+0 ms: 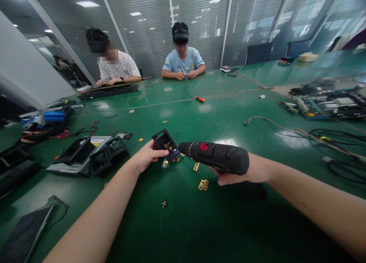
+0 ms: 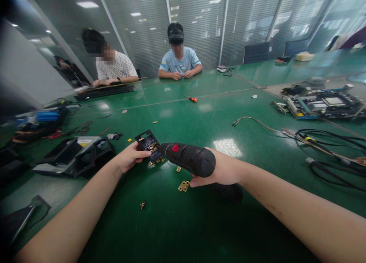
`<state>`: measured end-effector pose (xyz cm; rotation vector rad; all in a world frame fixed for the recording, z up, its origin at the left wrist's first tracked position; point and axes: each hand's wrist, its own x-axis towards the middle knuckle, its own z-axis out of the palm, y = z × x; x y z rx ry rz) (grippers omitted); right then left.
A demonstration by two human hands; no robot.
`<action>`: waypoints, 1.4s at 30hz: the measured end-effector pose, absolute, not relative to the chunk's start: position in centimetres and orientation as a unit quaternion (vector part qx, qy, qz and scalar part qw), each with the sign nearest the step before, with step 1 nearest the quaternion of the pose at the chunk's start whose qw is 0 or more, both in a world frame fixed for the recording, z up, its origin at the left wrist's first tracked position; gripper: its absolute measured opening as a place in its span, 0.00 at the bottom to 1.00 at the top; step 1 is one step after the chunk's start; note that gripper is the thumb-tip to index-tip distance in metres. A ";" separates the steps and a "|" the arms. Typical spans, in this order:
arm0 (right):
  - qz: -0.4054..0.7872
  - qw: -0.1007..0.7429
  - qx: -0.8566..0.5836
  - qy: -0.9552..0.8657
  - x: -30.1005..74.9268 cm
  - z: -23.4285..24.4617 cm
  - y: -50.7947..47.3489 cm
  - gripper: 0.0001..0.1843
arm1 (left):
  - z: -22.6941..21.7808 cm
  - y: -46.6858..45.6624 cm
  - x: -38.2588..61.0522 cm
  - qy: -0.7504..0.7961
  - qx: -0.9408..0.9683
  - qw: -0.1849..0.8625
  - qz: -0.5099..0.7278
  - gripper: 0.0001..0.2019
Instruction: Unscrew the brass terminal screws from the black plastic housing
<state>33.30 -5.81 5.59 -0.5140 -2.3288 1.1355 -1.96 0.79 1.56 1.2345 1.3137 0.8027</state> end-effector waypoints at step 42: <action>0.413 0.259 -0.184 -0.853 33.2 5.5 -5.7 0.42 | 1.8 0.7 -1.6 0.563 0.531 0.534 0.340 0.32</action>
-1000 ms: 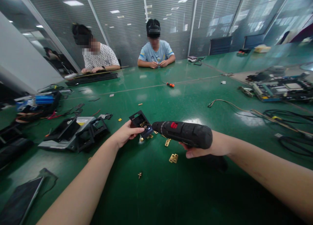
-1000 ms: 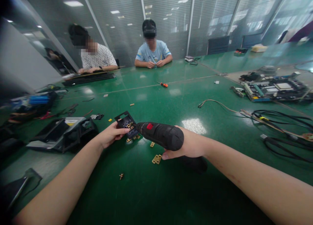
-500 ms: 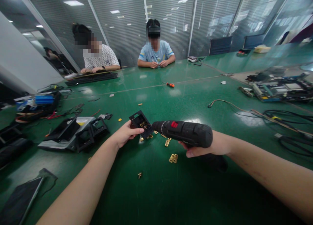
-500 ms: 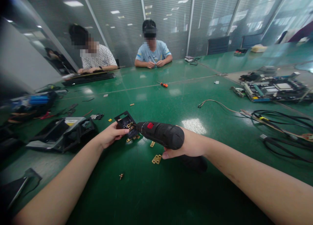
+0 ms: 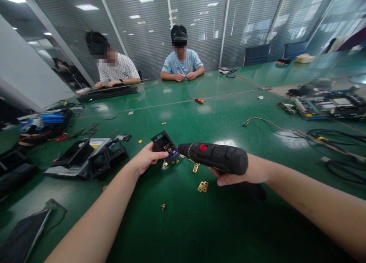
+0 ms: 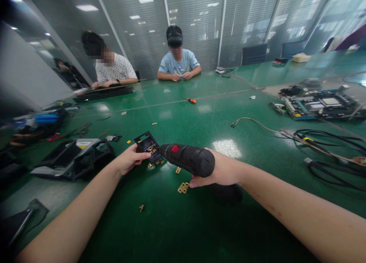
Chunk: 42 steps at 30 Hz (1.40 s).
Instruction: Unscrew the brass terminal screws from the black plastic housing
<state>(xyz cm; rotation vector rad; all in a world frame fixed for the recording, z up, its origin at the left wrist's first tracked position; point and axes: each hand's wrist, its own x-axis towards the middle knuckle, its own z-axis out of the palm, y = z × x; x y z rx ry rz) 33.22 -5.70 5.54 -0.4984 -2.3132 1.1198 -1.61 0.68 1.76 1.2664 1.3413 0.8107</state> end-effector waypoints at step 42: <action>0.482 0.222 -0.242 -0.812 33.0 7.1 -6.3 0.44 | 1.2 0.8 -2.5 0.559 0.545 0.536 0.321 0.34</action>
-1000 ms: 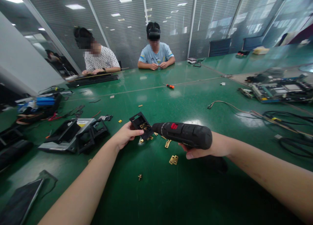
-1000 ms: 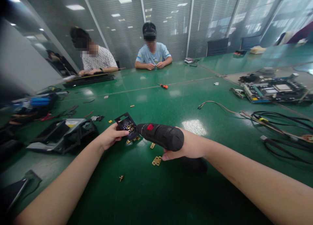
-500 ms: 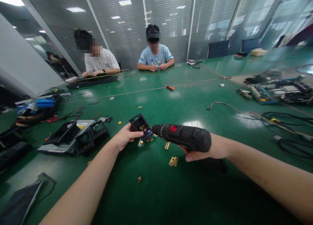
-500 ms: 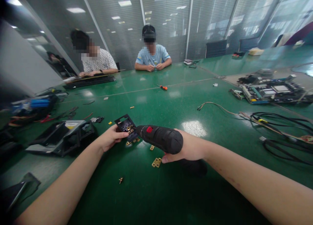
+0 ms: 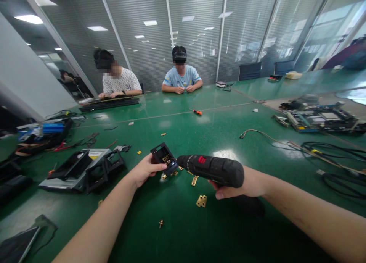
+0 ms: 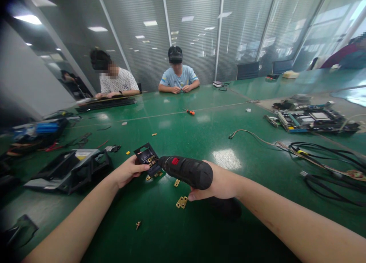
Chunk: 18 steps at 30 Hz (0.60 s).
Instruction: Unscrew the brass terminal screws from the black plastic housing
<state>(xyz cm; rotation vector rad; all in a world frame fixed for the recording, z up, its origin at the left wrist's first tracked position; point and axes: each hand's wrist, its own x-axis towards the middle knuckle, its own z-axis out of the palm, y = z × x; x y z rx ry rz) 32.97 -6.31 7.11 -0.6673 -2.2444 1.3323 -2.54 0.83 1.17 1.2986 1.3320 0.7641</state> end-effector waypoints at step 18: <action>0.476 0.251 -0.200 -0.818 33.0 6.8 -5.6 0.41 | 1.5 0.9 -2.4 0.570 0.552 0.520 0.316 0.34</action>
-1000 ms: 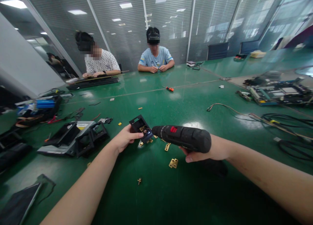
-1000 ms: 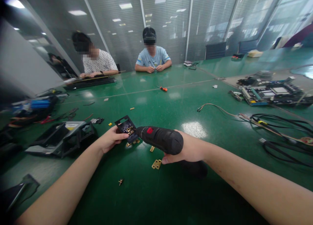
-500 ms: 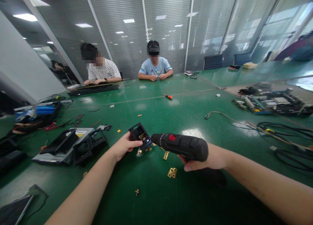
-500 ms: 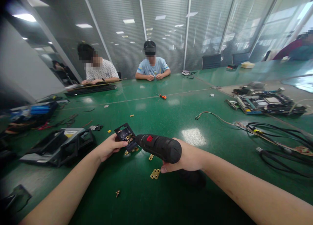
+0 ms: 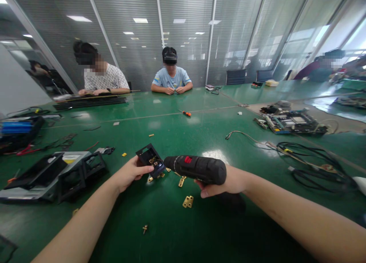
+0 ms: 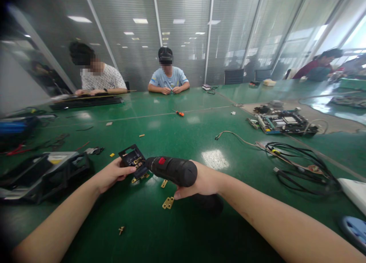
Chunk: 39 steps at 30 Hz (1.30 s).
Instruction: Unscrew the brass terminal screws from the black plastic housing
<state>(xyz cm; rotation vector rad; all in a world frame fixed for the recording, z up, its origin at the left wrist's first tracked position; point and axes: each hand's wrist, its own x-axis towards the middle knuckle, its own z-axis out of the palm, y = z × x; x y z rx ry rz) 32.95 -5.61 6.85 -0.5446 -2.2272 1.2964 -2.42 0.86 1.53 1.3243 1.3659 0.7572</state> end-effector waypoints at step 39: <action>0.444 0.255 -0.181 -0.840 33.1 6.9 -5.9 0.41 | 2.1 0.7 -1.7 0.578 0.535 0.518 0.333 0.34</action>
